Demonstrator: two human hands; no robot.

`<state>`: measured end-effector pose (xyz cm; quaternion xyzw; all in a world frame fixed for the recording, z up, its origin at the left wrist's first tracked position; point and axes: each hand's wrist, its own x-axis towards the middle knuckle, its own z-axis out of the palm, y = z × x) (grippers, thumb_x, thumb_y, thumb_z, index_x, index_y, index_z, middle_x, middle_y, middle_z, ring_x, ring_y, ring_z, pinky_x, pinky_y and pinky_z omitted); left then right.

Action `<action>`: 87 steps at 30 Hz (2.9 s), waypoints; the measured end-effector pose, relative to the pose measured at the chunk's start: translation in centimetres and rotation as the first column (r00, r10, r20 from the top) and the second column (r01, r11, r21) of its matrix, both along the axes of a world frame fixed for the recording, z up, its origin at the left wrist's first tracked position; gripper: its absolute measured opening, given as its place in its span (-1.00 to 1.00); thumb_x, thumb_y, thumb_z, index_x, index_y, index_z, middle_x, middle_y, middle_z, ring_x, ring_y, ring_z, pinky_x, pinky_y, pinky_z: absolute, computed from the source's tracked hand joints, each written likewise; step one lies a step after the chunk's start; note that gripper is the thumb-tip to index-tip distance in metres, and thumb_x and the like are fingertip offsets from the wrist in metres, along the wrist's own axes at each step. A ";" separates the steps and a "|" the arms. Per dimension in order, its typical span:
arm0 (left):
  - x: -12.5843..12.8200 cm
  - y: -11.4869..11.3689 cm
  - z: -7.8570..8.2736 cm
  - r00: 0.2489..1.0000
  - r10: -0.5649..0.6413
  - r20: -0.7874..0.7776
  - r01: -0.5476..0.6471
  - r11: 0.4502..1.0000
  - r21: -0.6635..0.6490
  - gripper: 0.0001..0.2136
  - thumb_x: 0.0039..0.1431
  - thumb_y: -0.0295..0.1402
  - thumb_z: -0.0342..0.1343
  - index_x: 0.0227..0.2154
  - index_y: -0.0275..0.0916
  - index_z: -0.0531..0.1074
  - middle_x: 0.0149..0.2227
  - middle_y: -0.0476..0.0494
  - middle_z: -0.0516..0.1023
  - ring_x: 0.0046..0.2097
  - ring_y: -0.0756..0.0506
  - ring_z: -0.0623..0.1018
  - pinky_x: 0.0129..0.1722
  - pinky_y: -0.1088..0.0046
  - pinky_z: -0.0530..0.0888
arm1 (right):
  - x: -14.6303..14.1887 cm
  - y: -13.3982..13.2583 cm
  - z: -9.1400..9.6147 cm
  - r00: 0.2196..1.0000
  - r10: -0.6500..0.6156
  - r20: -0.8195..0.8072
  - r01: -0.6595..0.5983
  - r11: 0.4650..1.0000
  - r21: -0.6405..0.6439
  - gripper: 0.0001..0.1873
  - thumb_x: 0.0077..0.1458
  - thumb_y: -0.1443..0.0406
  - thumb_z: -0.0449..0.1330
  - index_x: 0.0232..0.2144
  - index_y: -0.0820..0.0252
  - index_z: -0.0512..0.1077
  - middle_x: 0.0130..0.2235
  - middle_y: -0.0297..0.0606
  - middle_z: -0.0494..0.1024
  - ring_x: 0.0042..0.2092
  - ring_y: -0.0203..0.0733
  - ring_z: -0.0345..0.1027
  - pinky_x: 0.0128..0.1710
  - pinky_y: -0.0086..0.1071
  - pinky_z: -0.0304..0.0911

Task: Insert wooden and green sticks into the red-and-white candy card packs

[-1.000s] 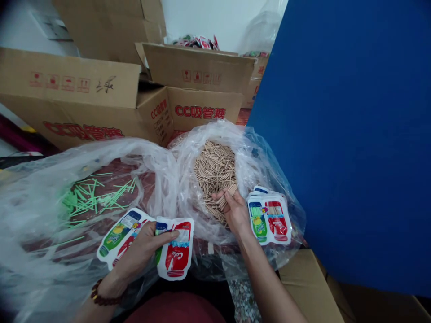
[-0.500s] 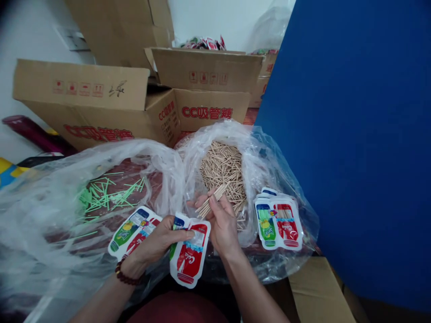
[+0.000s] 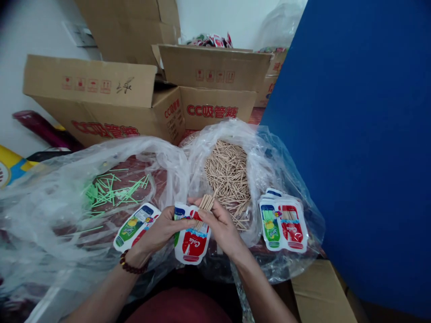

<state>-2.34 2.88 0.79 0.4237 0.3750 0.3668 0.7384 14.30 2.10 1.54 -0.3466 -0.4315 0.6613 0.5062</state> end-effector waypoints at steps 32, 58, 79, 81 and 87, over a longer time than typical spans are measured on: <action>-1.1 2.0 1.3 0.993 0.117 -0.006 -0.116 0.988 0.106 -0.74 -0.13 -0.43 0.35 -0.36 -0.28 0.41 -0.44 0.08 0.48 -0.42 0.06 0.44 -0.40 0.58 0.35 | -0.5 0.5 -2.4 0.999 -0.031 0.020 0.033 0.993 -0.115 -0.66 -0.20 0.27 0.40 -0.27 0.15 0.53 -0.34 -0.32 0.62 -0.32 -0.19 0.48 -0.22 -0.26 0.38; 0.0 1.6 1.8 0.988 0.056 -0.144 -0.038 0.991 0.126 -0.81 -0.07 -0.37 0.30 -0.37 -0.36 0.54 -0.46 -0.08 0.56 -0.45 -0.03 0.49 -0.39 0.46 0.42 | 0.0 0.2 -2.1 0.999 -0.001 0.036 0.004 0.997 -0.082 -0.71 -0.14 0.25 0.36 -0.28 0.17 0.51 -0.33 -0.35 0.60 -0.33 -0.24 0.46 -0.26 -0.33 0.38; 4.8 1.5 1.4 0.996 -0.018 -0.088 0.034 0.982 0.186 -0.74 0.05 -0.31 0.24 -0.18 -0.27 0.54 -0.23 -0.12 0.63 -0.22 -0.11 0.57 -0.16 0.38 0.48 | 8.3 -2.2 -1.5 0.870 -0.412 0.270 0.417 0.908 0.040 -0.71 -0.12 0.21 0.36 -0.27 0.14 0.54 -0.31 -0.31 0.62 -0.33 -0.16 0.46 -0.34 -0.32 0.38; 5.3 1.2 1.2 0.990 -0.024 -0.142 0.061 0.963 0.262 -0.76 0.09 -0.31 0.20 -0.17 -0.25 0.53 -0.23 -0.11 0.61 -0.22 -0.09 0.55 -0.17 0.42 0.46 | 10.9 -2.9 -1.1 0.830 -0.468 0.303 0.480 0.877 0.039 -0.69 -0.15 0.21 0.37 -0.28 0.14 0.53 -0.29 -0.29 0.62 -0.33 -0.15 0.46 -0.32 -0.31 0.38; 4.4 0.7 1.3 0.965 0.053 -0.255 0.035 0.943 0.330 -0.77 0.11 -0.31 0.18 -0.17 -0.24 0.51 -0.33 -0.06 0.56 -0.35 -0.02 0.51 -0.28 0.50 0.42 | 19.3 -3.6 -2.6 0.525 -0.501 0.688 0.645 0.761 0.063 -0.55 -0.17 0.06 0.32 -0.24 0.19 0.47 -0.31 -0.17 0.58 -0.34 -0.03 0.45 -0.32 -0.21 0.33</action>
